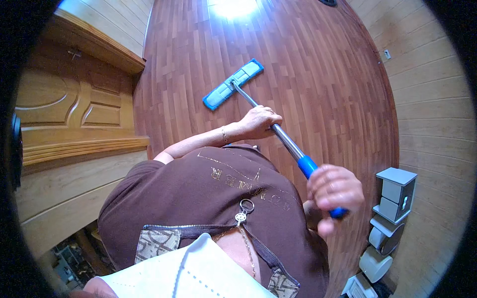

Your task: Mopping a wooden floor in a large room.

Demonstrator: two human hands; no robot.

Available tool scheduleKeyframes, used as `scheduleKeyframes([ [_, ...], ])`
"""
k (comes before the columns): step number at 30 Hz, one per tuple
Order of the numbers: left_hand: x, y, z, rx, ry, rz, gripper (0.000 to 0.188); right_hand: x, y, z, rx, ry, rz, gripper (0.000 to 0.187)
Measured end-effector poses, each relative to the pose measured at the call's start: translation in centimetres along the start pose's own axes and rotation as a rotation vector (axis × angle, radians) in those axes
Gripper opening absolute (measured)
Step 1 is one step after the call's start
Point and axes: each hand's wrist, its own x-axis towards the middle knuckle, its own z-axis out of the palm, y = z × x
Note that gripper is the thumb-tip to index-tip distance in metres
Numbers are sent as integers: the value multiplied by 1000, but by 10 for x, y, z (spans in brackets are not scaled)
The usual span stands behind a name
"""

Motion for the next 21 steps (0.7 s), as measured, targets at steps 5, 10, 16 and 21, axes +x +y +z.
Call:
scheduleKeyframes([
  [5,10,-14,-7,-59,-3,17,17,16,10,14,-137,123,-152,44],
  [10,19,-76,-20,-42,38,-37,8,29,73,6,-80,138,-166,43],
  [16,57,-234,-50,-59,99,-88,11,77,202,32,-188,486,61,18],
  [21,64,-379,-80,-15,95,-218,18,118,315,42,-326,364,242,20],
])
